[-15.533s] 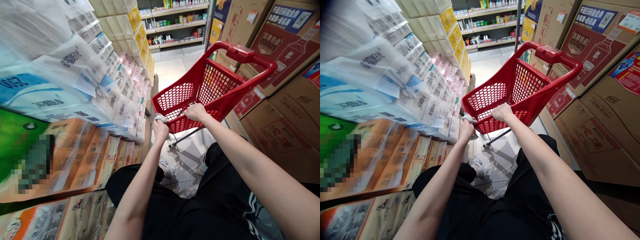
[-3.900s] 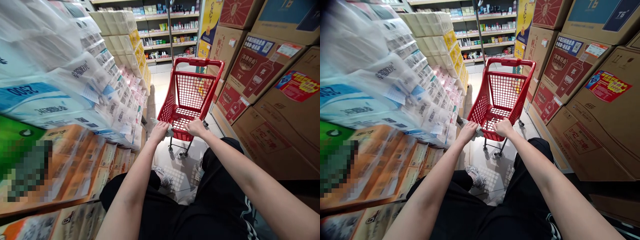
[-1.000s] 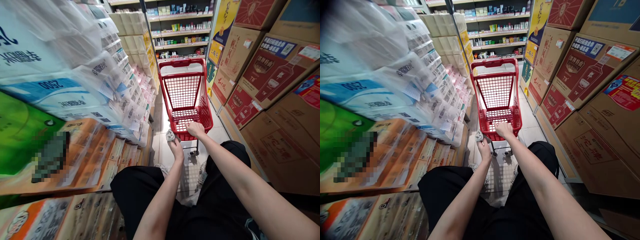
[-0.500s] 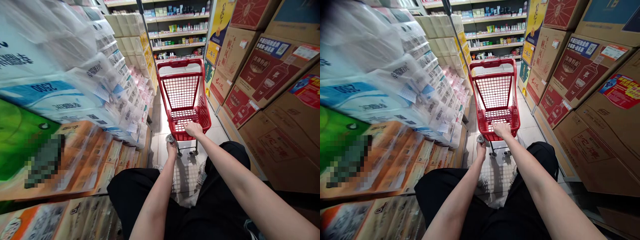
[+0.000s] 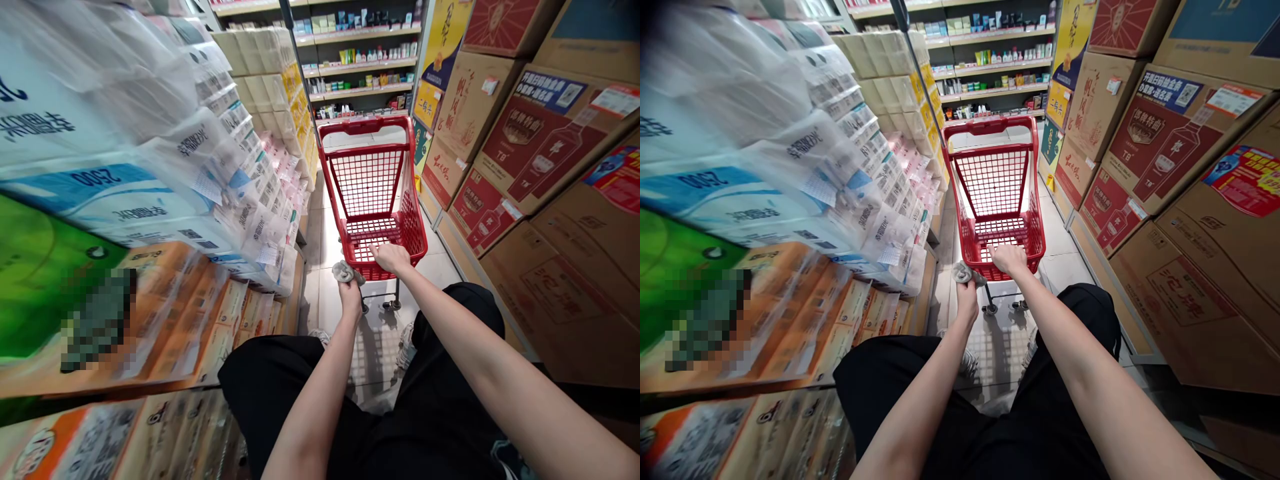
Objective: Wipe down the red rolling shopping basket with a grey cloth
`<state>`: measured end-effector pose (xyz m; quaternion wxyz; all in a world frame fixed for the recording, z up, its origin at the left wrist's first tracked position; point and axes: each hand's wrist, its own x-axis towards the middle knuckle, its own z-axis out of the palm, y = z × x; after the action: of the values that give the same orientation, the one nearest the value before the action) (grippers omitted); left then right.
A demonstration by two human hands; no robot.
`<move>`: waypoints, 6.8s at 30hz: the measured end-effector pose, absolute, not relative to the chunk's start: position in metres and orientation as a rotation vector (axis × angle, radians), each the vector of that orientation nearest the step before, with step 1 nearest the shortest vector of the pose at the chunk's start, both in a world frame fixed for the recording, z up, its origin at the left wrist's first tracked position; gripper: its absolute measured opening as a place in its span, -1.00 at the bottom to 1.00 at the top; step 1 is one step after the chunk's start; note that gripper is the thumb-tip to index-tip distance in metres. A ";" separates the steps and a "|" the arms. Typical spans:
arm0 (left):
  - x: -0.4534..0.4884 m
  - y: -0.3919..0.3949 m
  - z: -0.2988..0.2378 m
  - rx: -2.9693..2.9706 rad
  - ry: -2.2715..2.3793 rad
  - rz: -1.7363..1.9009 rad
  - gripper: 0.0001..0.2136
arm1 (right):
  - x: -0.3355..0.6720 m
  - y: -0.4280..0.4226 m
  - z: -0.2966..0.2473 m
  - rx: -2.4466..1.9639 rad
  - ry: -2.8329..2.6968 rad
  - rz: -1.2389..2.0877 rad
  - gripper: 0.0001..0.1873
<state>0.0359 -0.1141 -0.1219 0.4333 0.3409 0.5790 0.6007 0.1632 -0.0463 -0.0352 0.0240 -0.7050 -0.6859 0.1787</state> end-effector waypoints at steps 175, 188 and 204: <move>0.068 -0.020 -0.028 3.185 1.264 0.514 -0.78 | 0.269 -0.050 -0.036 -2.333 -1.811 0.244 -0.28; 0.004 0.016 -0.005 3.146 1.267 0.499 -0.75 | 0.269 -0.052 -0.033 -2.371 -1.844 0.259 -0.27; -0.077 0.069 0.014 2.972 1.531 0.688 -0.73 | 0.255 -0.053 -0.033 -2.344 -1.830 0.279 -0.26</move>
<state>-0.0770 0.0693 0.0141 -0.1353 0.8628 0.4444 0.1996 0.2550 -0.0525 -0.0328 0.0774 -0.7825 -0.6107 0.0932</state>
